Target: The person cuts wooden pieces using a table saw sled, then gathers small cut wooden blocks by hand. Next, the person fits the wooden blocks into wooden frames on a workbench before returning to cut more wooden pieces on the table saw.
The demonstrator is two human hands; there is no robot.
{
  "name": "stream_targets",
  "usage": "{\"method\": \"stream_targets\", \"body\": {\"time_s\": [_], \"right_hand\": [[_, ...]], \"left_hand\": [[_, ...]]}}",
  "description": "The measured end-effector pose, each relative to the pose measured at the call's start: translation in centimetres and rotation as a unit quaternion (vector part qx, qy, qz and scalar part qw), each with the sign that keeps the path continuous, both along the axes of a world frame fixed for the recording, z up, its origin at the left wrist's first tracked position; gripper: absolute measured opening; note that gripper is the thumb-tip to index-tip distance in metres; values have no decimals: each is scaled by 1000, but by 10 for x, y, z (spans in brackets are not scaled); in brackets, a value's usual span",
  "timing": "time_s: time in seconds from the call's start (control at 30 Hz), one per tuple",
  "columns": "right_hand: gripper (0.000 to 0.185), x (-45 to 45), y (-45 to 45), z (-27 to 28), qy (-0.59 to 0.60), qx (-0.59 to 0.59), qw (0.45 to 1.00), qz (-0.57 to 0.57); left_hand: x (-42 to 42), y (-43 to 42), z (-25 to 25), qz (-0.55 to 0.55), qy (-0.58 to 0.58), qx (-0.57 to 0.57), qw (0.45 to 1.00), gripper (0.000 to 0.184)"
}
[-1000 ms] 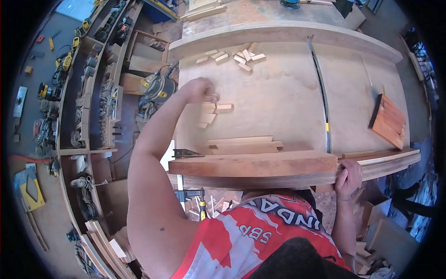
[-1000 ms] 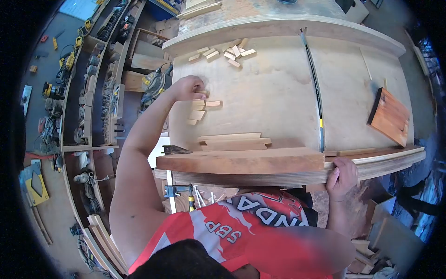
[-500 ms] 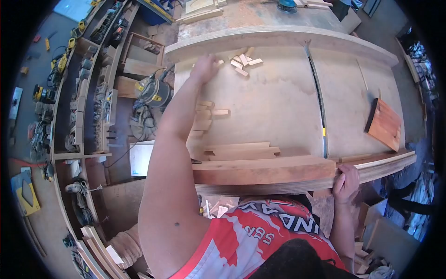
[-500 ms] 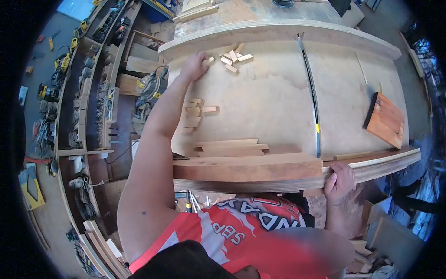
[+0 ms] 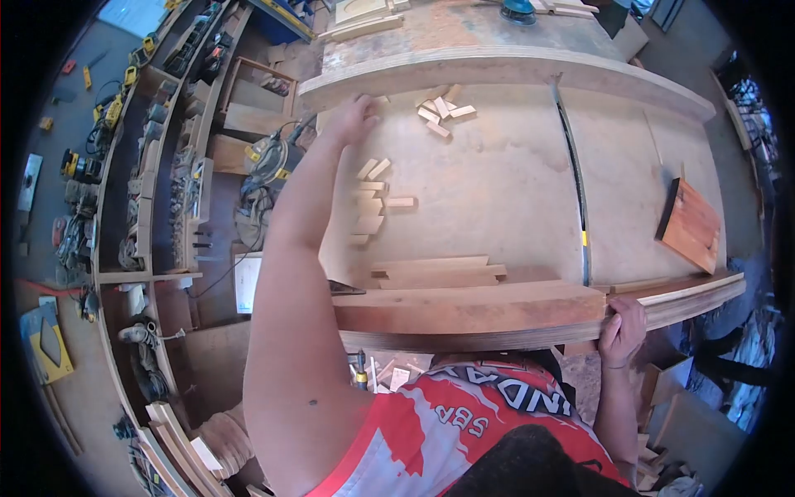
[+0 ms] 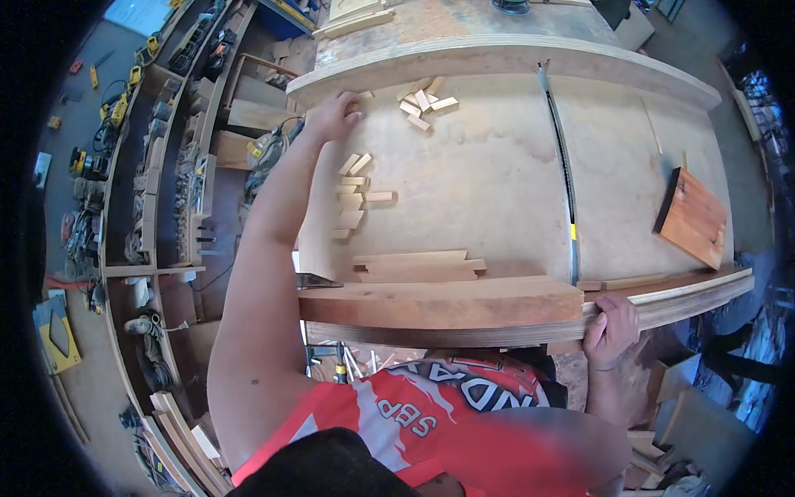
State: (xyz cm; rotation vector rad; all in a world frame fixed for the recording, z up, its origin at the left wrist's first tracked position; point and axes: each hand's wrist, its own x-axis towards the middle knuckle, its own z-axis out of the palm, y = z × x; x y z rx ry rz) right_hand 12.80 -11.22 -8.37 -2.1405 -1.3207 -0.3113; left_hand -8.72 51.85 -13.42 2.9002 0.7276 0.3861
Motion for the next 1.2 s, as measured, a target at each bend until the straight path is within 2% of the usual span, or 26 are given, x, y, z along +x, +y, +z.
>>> {"method": "stream_targets", "body": {"time_s": [0.03, 0.1, 0.2, 0.33, 0.4, 0.43, 0.5, 0.53, 0.6, 0.67, 0.8, 0.87, 1.0, 1.07, 1.1, 1.17, 1.2], "right_hand": [[27, 0, 0, 1, 4, -3, 1000, 0], [27, 0, 0, 1, 5, -1, 1000, 1], [27, 1, 0, 1, 5, -5, 1000, 3], [28, 3, -6, -2, 6, -23, 1000, 2], [28, 3, -4, -4, 3, -9, 1000, 6], [28, 2, -4, -5, -2, 1, 1000, 6], [26, 1, -3, -2, 3, 6, 1000, 8], [24, 1, -2, 0, 4, 6, 1000, 9], [24, 2, -3, -4, -1, 12, 1000, 10], [23, 2, -3, -4, -10, 15, 1000, 7], [22, 1, -2, -2, -10, 18, 1000, 7], [22, 2, -3, -4, -11, 19, 1000, 4], [21, 1, -3, -1, -2, 23, 1000, 2], [21, 0, -3, -1, -5, 20, 1000, 2], [21, 0, -3, -1, -7, 23, 1000, 3], [21, 1, -2, -2, -5, 30, 1000, 6], [21, 1, -3, -3, -3, 31, 1000, 7]], "left_hand": [[7, 0, -3, -5, -3, -1, 1000, 34], [21, -1, -8, 84, 64, -27, 994, 43], [15, 22, -46, 89, -14, -33, 995, 39], [-20, -7, -36, 34, -5, -23, 999, 38], [-42, -34, -19, -12, 52, -112, 992, 33], [-45, -43, -3, -10, 54, -107, 993, 33], [-43, -61, 22, 9, 177, -235, 956, 28], [-36, -62, 25, 11, 177, -232, 956, 28], [-12, -63, 26, -16, 120, -86, 989, 28], [19, -80, 28, -63, 42, -50, 996, 31], [69, -100, 25, -99, 2, -113, 989, 35], [77, -98, 14, -95, 43, -90, 991, 37], [71, -90, 5, -111, 16, -99, 989, 37], [67, -87, 12, -149, 106, -30, 983, 36], [58, -89, 16, -148, 107, -28, 983, 36], [34, -99, 27, -183, 175, -126, 959, 29], [29, -98, 31, -181, 176, -124, 960, 29]]}}
